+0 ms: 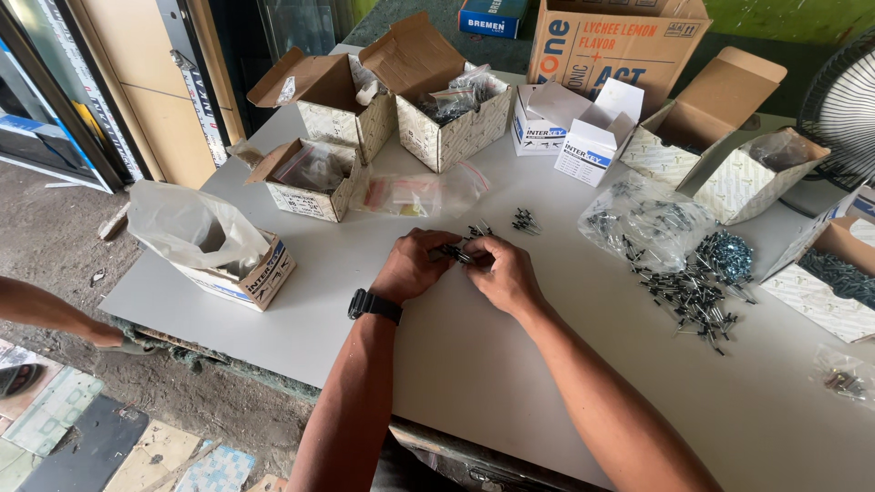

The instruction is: The person sorts small metal fasteners on a white table, picking them up and arranging them into small piles. They then gather the sorted fasteners and place them into a small clear plastic bag. The workspace contains several cardboard boxes and a fan in the background.

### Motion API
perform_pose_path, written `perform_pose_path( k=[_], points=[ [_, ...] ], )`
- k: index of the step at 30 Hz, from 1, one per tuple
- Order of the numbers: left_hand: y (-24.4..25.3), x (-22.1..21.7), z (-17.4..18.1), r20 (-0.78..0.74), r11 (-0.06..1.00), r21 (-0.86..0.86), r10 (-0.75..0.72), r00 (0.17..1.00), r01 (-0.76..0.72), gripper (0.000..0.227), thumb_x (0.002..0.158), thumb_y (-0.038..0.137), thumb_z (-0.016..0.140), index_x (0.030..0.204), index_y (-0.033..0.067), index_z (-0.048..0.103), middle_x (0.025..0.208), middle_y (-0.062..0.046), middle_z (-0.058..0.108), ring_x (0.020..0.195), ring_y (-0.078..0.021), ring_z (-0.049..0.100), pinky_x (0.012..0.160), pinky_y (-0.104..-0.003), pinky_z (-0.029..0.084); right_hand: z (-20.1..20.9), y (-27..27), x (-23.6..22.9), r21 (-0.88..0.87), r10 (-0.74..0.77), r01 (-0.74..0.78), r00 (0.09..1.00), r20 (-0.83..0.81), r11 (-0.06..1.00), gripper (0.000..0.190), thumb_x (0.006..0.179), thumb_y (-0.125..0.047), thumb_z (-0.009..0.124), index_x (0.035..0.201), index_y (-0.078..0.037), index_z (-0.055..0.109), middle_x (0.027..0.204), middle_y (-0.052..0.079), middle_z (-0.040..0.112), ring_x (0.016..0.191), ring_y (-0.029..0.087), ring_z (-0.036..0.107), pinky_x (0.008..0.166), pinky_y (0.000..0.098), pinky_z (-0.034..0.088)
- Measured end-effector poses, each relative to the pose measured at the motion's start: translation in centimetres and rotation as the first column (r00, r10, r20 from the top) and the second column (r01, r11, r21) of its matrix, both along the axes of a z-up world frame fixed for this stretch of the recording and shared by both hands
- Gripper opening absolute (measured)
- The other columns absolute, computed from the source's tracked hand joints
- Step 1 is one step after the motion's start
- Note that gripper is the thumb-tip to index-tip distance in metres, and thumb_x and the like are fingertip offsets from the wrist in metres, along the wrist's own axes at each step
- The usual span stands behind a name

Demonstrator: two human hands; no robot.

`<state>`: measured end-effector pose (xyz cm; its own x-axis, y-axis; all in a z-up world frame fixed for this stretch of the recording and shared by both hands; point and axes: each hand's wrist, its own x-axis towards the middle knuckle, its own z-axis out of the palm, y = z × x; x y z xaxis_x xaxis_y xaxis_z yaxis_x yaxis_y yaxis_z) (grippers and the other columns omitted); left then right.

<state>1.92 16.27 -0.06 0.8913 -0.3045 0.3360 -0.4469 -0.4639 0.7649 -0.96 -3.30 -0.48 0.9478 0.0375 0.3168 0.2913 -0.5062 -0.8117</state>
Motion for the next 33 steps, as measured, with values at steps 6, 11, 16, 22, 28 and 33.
perform_pose_path(
  k=[6, 11, 16, 22, 28, 33],
  points=[
    [0.0, -0.6, 0.6, -0.029, 0.996, -0.073, 0.054, 0.998, -0.056, 0.041, 0.075, 0.009, 0.071, 0.114, 0.0182, 0.078, 0.109, -0.009, 0.077, 0.102, -0.0291, 0.069, 0.09, -0.04, 0.057, -0.1, -0.8, -0.3, 0.022, 0.01, -0.01, 1.0, -0.011, 1.0, 0.02, 0.082, -0.008, 0.08, 0.102, -0.01, 0.078, 0.093, 0.01, 0.076, 0.088, 0.024, 0.076, 0.077, 0.0383, 0.063],
    [-1.7, -1.7, -0.3, 0.412, 1.0, 0.019, -0.006, 0.911, -0.002, 0.024, 0.074, 0.022, 0.072, 0.097, 0.0226, 0.079, 0.096, -0.001, 0.074, 0.09, -0.0227, 0.069, 0.077, -0.035, 0.059, 0.5, -3.5, -3.5, -0.196, 0.083, -0.047, 0.98, 0.182, 0.979, 0.02, 0.083, -0.013, 0.077, 0.103, -0.008, 0.075, 0.094, 0.014, 0.076, 0.091, 0.034, 0.075, 0.073, 0.0441, 0.064],
    [-7.6, -4.9, -0.6, 0.584, 0.933, 0.241, -0.358, 0.728, 0.266, 0.013, 0.078, 0.026, 0.07, 0.089, 0.0211, 0.073, 0.099, -0.001, 0.074, 0.096, -0.0247, 0.07, 0.08, -0.04, 0.059, 1.9, -9.4, -10.2, -0.504, 0.287, -0.128, 0.924, 0.253, 0.854, 0.026, 0.093, -0.02, 0.068, 0.116, -0.009, 0.072, 0.119, 0.014, 0.071, 0.116, 0.034, 0.067, 0.092, 0.0464, 0.059],
    [-14.7, -5.8, -1.0, 0.498, 0.847, 0.25, -0.529, 0.687, 0.47, 0.018, 0.088, 0.015, 0.061, 0.097, 0.0092, 0.075, 0.112, -0.009, 0.074, 0.105, -0.032, 0.07, 0.084, -0.043, 0.059, 0.2, -18.8, -13.8, -0.526, 0.19, 0.047, 0.902, 0.388, 0.849, 0.026, 0.09, -0.016, 0.071, 0.113, -0.005, 0.073, 0.12, 0.015, 0.07, 0.111, 0.036, 0.068, 0.088, 0.0458, 0.06],
    [-19.5, -5.9, -0.3, 0.442, 0.826, 0.324, -0.563, 0.698, 0.462, 0.02, 0.092, 0.013, 0.062, 0.103, 0.0067, 0.077, 0.114, -0.011, 0.074, 0.113, -0.0319, 0.069, 0.092, -0.042, 0.057, 0.1, -22.8, -14.9, -0.532, 0.093, 0.239, 0.847, 0.523, 0.812, 0.015, 0.091, -0.015, 0.071, 0.103, -0.008, 0.075, 0.116, 0.01, 0.071, 0.101, 0.031, 0.07, 0.085, 0.044, 0.06],
    [-19.6, -5.7, 0.0, 0.395, 0.814, 0.359, -0.575, 0.716, 0.456, 0.025, 0.095, 0.015, 0.06, 0.113, 0.0077, 0.075, 0.121, -0.012, 0.071, 0.121, -0.0332, 0.066, 0.1, -0.044, 0.055, 1.9, -23.8, -14.9, -0.654, -0.229, 0.369, 0.928, 0.293, 0.66, 0.077, 0.091, -0.05, 0.064, 0.148, -0.001, 0.049, 0.16, 0.03, 0.033, 0.143, 0.056, 0.034, 0.111, 0.0695, 0.035]
  ],
)
